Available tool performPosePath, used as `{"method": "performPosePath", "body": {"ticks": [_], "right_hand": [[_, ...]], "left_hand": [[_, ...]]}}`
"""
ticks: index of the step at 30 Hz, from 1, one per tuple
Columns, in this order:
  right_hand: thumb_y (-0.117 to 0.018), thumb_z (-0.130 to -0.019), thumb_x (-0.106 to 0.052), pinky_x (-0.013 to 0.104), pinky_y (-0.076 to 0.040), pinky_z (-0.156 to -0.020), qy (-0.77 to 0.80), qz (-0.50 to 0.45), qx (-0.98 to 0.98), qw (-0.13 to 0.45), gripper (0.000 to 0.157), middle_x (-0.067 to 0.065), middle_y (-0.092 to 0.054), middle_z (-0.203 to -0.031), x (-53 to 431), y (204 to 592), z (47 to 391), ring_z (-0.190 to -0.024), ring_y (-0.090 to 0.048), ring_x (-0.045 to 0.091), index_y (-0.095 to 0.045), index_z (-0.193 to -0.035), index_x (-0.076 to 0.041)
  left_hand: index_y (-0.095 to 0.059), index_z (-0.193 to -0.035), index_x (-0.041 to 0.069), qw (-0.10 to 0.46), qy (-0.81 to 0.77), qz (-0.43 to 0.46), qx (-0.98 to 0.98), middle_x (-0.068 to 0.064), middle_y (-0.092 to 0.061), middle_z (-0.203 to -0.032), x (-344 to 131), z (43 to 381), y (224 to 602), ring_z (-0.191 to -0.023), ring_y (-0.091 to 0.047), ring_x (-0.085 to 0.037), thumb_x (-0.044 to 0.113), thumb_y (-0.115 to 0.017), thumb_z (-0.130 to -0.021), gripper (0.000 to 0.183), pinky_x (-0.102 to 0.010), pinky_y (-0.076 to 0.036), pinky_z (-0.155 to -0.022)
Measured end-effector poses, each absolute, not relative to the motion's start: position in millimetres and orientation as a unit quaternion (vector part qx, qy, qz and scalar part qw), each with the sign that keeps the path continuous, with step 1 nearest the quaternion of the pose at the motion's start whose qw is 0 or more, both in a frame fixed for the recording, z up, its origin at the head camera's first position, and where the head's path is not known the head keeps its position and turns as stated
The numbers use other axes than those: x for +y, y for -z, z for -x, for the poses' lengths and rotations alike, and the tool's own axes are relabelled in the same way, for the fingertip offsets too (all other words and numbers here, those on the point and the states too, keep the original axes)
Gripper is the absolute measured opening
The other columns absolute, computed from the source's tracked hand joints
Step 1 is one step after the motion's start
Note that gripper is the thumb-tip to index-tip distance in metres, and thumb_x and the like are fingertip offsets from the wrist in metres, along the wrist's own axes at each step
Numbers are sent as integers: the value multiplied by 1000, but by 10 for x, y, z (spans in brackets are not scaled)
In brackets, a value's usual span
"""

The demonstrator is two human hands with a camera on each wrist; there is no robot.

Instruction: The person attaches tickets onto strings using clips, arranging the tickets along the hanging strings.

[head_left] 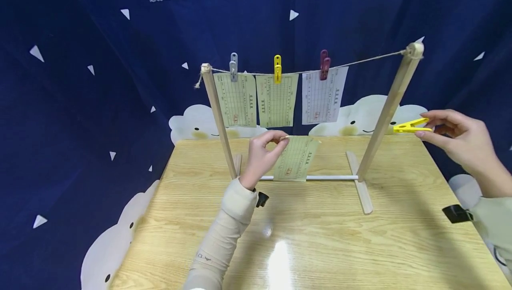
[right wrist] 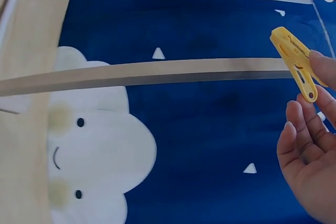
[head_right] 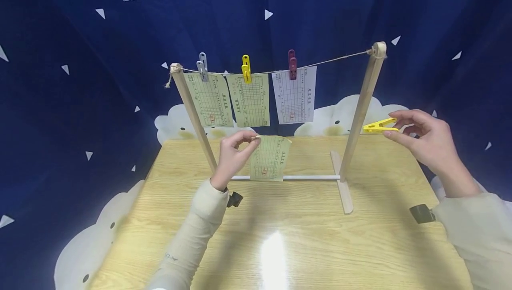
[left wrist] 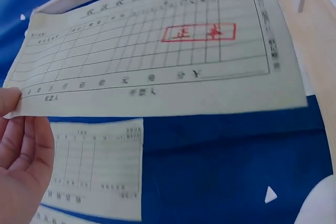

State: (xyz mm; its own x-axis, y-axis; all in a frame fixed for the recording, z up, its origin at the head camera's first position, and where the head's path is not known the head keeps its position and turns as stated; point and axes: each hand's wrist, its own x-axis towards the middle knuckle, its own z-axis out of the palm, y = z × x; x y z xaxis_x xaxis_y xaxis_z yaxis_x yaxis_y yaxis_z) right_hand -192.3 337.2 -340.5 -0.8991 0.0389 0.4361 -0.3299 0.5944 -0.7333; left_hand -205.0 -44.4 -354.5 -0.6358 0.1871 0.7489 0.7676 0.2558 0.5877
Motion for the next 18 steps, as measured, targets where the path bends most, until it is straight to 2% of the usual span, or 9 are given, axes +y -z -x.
{"method": "performPosePath", "body": {"ticks": [5,9,13,18], "right_hand": [[-67,-79,2,1,-37,-65,-412,-80,-883,209,33,-22,-51,-91,3359,3271,1949,-74,-47,-3,-60,-110,-7],[-67,-79,1,1,-36,-65,-407,-75,-886,208,35,-19,-51,-90,3341,3188,1961,-75,-46,-1,-59,-112,-5],[-66,-80,1,2,-35,-65,-404,-77,-888,208,35,-17,-51,-90,3313,3089,1976,-75,-45,0,-59,-114,-6],[-65,-79,6,5,-34,-66,-403,-98,-883,221,38,-18,-50,-89,3271,2964,2026,-76,-44,0,-59,-111,-13]], "left_hand": [[-61,-80,-13,269,518,321,-746,-22,-63,-73,-319,1964,3342,-64,-59,-29,-14,-63,-74,6,-33,-51,-65],[-61,-80,-14,265,526,322,-741,-23,-63,-73,-232,1993,3296,-64,-60,-30,-14,-64,-74,6,-32,-52,-65],[-62,-82,-12,273,538,325,-728,-21,-64,-71,-128,2158,3361,-62,-61,-27,-11,-66,-75,8,-33,-52,-63],[-64,-84,-8,287,540,323,-722,-15,-64,-70,-11,2307,3360,-62,-60,-20,-4,-68,-77,9,-22,-50,-62]]}}
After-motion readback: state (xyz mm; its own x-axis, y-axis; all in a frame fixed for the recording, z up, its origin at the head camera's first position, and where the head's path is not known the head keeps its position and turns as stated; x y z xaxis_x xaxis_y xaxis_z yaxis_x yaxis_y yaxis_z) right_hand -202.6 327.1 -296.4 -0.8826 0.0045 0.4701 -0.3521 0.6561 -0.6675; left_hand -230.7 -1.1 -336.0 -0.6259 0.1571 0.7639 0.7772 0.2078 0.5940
